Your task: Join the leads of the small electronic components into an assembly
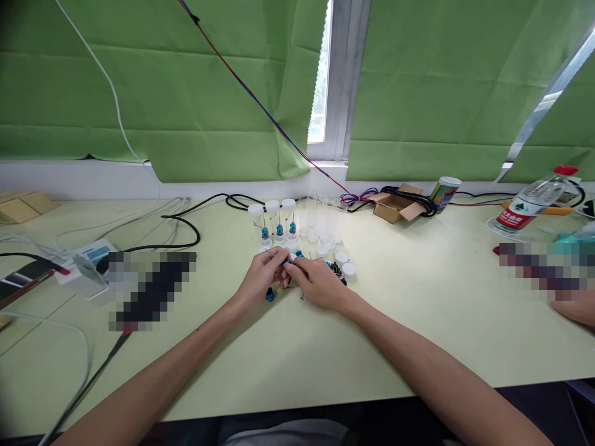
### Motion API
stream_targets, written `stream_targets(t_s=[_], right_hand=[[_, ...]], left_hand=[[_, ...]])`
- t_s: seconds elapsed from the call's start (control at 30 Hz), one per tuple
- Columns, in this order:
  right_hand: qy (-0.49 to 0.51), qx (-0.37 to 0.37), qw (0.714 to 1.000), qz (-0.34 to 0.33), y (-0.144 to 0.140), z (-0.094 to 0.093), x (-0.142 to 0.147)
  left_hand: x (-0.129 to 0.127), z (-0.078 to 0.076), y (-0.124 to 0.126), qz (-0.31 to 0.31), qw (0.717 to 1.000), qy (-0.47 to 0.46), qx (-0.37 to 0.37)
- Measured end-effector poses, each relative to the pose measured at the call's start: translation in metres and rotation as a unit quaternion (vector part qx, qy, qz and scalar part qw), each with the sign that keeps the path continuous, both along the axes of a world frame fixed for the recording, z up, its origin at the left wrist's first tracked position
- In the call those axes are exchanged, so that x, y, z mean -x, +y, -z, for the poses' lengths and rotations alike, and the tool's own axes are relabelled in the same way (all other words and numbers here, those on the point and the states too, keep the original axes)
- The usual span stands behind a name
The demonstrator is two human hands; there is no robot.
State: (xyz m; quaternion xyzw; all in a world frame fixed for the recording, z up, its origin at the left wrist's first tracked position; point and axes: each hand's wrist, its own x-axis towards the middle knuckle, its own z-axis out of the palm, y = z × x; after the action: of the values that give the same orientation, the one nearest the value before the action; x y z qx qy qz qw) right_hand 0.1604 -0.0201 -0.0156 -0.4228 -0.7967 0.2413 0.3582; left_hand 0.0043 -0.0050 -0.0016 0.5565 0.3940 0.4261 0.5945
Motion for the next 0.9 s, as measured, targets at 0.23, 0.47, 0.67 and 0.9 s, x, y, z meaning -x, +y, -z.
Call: stream_targets(t_s=[0.23, 0.47, 0.67, 0.9], right_hand=[[-0.004, 0.006, 1.000, 0.000, -0.0003, -0.0011, 0.0005], [-0.011, 0.005, 1.000, -0.001, -0.0010, -0.0009, 0.0004], [-0.011, 0.005, 1.000, -0.007, -0.0010, -0.0015, 0.0005], [-0.011, 0.006, 1.000, -0.007, -0.0014, -0.0015, 0.0004]], left_hand=[[0.0000, 0.0022, 0.0004, 0.000, 1.000, -0.003, 0.000], [-0.0004, 0.0024, 0.0016, -0.001, 1.000, -0.005, 0.009], [-0.0002, 0.0037, 0.0011, -0.001, 1.000, -0.009, 0.009], [-0.0009, 0.0034, 0.0013, 0.002, 1.000, -0.009, 0.009]])
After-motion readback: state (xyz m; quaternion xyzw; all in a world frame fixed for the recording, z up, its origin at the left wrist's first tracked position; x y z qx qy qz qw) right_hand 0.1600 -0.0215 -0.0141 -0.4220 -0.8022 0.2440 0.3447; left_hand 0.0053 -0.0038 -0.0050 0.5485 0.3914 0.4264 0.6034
